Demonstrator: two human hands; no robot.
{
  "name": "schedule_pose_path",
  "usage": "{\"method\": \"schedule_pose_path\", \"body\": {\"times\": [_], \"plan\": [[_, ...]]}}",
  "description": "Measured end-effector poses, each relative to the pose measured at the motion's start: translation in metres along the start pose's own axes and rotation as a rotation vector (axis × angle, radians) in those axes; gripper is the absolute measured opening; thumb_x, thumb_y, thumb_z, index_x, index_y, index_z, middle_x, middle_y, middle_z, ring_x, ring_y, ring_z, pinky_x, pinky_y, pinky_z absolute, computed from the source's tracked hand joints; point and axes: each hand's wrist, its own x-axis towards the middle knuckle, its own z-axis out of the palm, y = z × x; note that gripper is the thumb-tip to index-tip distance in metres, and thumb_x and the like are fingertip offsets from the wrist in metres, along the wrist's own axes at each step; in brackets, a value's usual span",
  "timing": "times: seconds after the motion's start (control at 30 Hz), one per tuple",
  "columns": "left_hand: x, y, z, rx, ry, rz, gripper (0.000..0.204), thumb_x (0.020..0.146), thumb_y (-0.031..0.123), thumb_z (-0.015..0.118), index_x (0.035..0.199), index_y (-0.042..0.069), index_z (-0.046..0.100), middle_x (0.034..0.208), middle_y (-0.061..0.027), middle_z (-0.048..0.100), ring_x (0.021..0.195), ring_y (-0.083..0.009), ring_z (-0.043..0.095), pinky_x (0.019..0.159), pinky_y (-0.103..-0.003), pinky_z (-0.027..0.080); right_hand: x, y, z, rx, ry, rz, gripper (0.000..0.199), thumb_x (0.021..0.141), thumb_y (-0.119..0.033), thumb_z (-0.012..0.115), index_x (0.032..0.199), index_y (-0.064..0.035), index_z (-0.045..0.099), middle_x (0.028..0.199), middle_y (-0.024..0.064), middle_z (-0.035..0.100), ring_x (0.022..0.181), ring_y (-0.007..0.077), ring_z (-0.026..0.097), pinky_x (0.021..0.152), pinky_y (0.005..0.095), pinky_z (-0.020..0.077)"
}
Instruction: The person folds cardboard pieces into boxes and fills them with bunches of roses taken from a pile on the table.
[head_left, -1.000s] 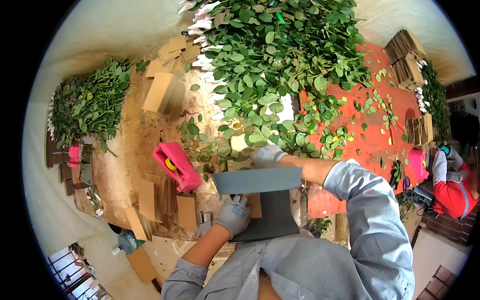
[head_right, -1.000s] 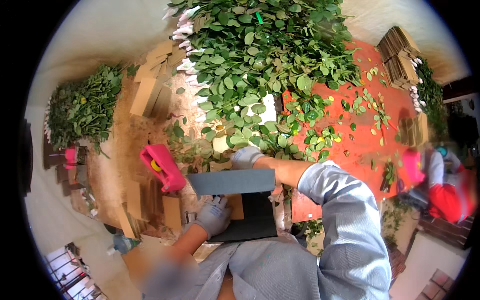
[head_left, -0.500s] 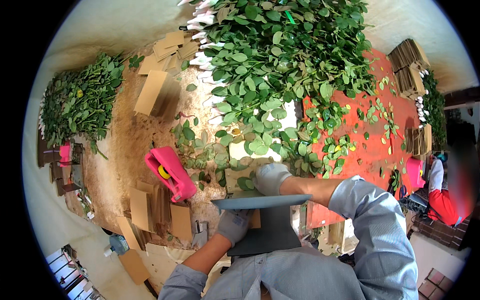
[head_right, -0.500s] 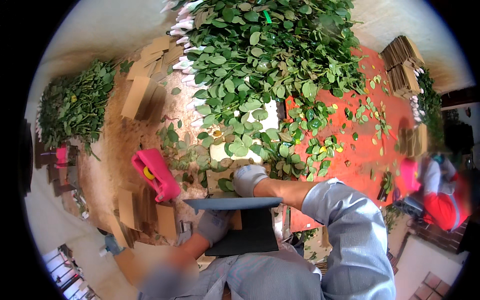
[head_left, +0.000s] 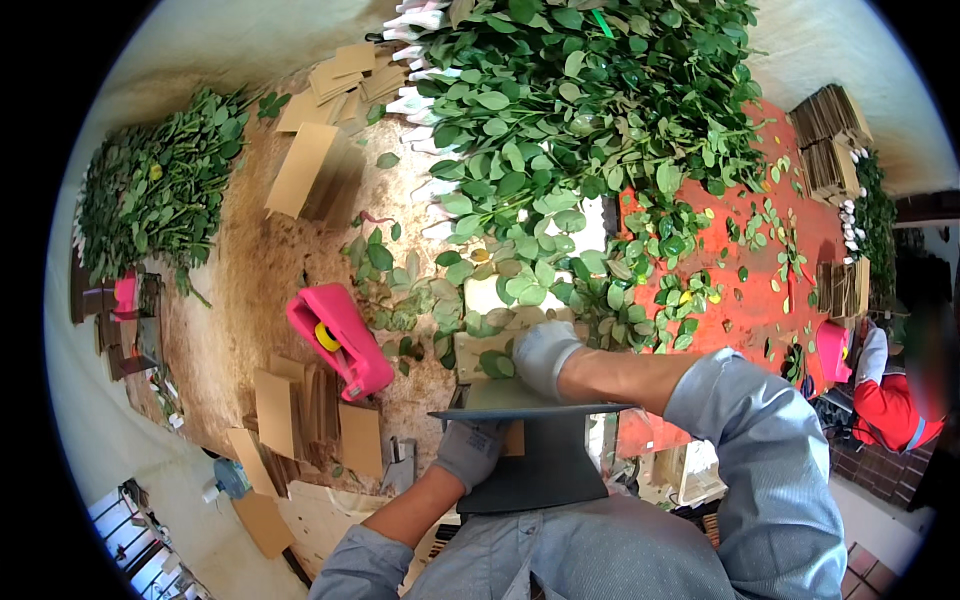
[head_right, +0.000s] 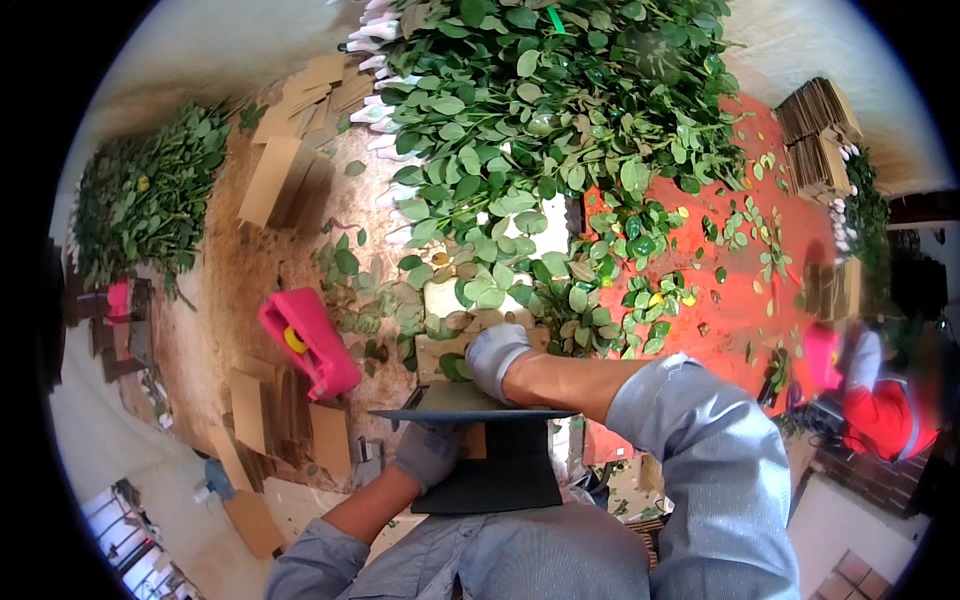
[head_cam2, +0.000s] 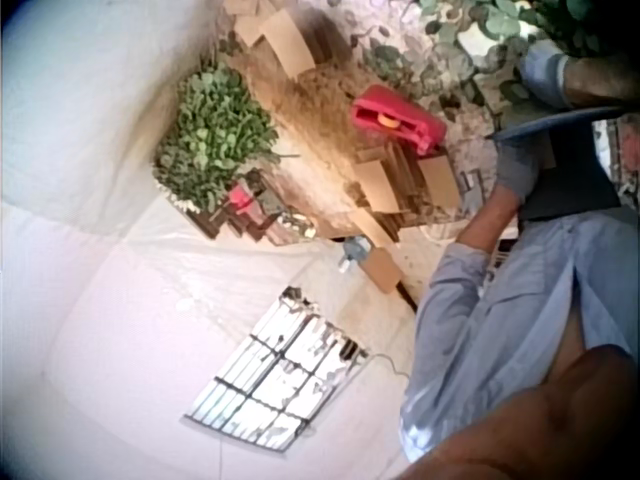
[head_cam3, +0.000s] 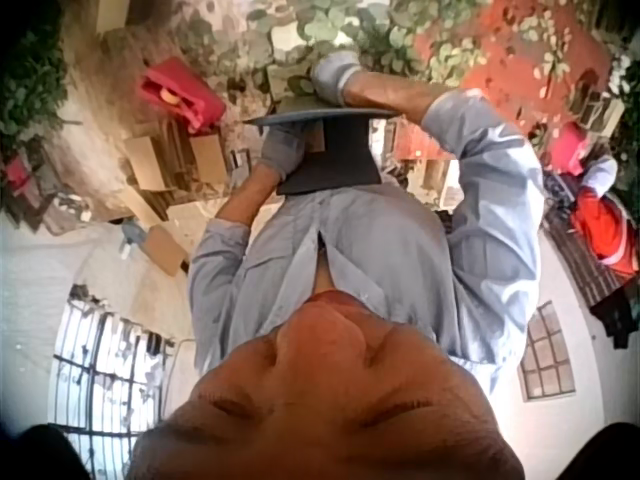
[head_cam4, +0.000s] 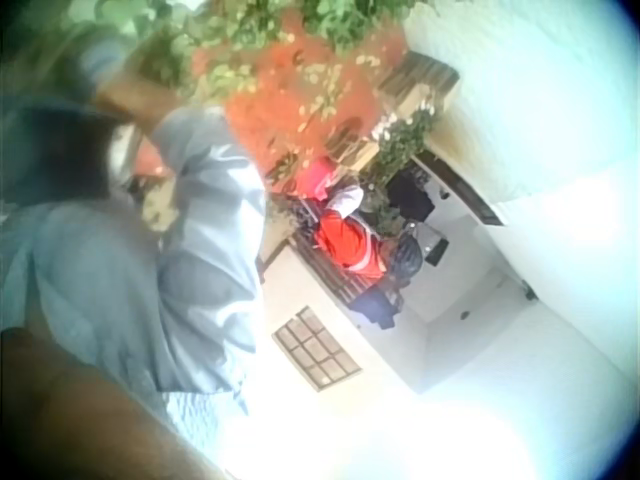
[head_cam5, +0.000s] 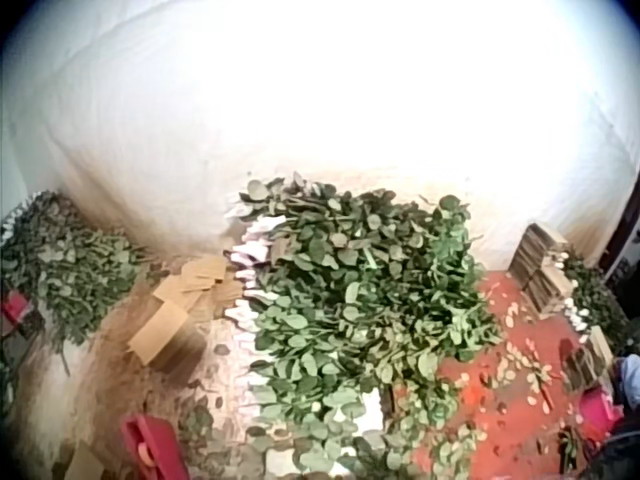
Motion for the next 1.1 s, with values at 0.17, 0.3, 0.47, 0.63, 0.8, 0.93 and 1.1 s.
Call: {"method": "schedule_pose_path", "body": {"times": [0.17,0.3,0.47,0.63,0.8,0.93,1.1], "plan": [[0.0,0.002,-0.003,0.078,0.05,0.041,0.058,0.087,0.032,0.068,0.14,0.011,0.057,0.146,-0.0211,0.049,0.136,-0.0424,0.044,0.114,-0.052,0.034,0.009,0.009,0.015,-0.29,0.115,-0.243,0.019,0.085,-0.017,0.061,0.09,-0.0126,0.079,0.089,0.0117,0.076,0.084,0.0285,0.073,0.06,0.0449,0.0525],[0.0,0.006,-0.009,0.122,-0.026,0.01,0.066,0.087,0.036,0.068,0.146,0.013,0.051,0.15,-0.02,0.045,0.139,-0.0425,0.041,0.116,-0.054,0.031,0.005,0.022,0.018,-0.077,0.234,-0.223,0.029,0.087,-0.029,0.061,0.091,-0.0023,0.073,0.09,0.0219,0.072,0.086,0.0337,0.072,0.071,0.0452,0.0553],[0.0,0.007,-0.01,0.218,-0.018,0.032,0.072,0.087,0.042,0.068,0.151,0.015,0.046,0.155,-0.0168,0.041,0.144,-0.0404,0.035,0.118,-0.058,0.026,0.002,0.023,0.01,0.459,-0.103,0.154,0.06,0.095,-0.051,0.049,0.108,0.0033,0.07,0.108,0.0287,0.068,0.106,0.0402,0.067,0.093,0.0458,0.0504],[0.001,0.009,-0.008,0.272,-0.027,0.023,0.074,0.087,0.044,0.067,0.152,0.016,0.045,0.156,-0.0154,0.041,0.146,-0.0381,0.032,0.119,-0.057,0.023,0.024,0.023,0.043,0.442,-0.098,0.147,0.059,0.098,-0.048,0.046,0.114,0.0021,0.072,0.121,0.0271,0.067,0.116,0.0412,0.064,0.101,0.0442,0.0473],[-0.001,0.008,-0.008,0.316,0.026,0.054,0.074,0.087,0.044,0.067,0.152,0.015,0.045,0.154,-0.0147,0.043,0.146,-0.0364,0.032,0.119,-0.055,0.023,0.018,0.011,0.019,0.314,-0.163,0.151,0.044,0.096,-0.036,0.051,0.115,-0.0026,0.074,0.125,0.0197,0.069,0.114,0.0371,0.067,0.092,0.0464,0.0527],[-0.002,0.002,0.004,0.31,0.062,0.059,0.074,0.086,0.044,0.068,0.151,0.015,0.046,0.152,-0.0144,0.044,0.143,-0.0356,0.035,0.117,-0.054,0.026,0.011,0.002,0.019,-0.133,0.091,-0.106,0.023,0.087,-0.019,0.061,0.099,-0.0097,0.079,0.1,0.0122,0.076,0.092,0.0311,0.074,0.067,0.0474,0.0564],[0.001,0.006,-0.002,0.324,0.077,0.062,0.075,0.085,0.044,0.069,0.15,0.015,0.047,0.152,-0.0137,0.045,0.143,-0.0348,0.036,0.116,-0.053,0.028,0.004,0.024,0.014,-0.006,0.206,-0.217,0.023,0.088,-0.021,0.059,0.098,-0.0022,0.07,0.092,0.0198,0.074,0.088,0.035,0.073,0.071,0.048,0.0559]]}}
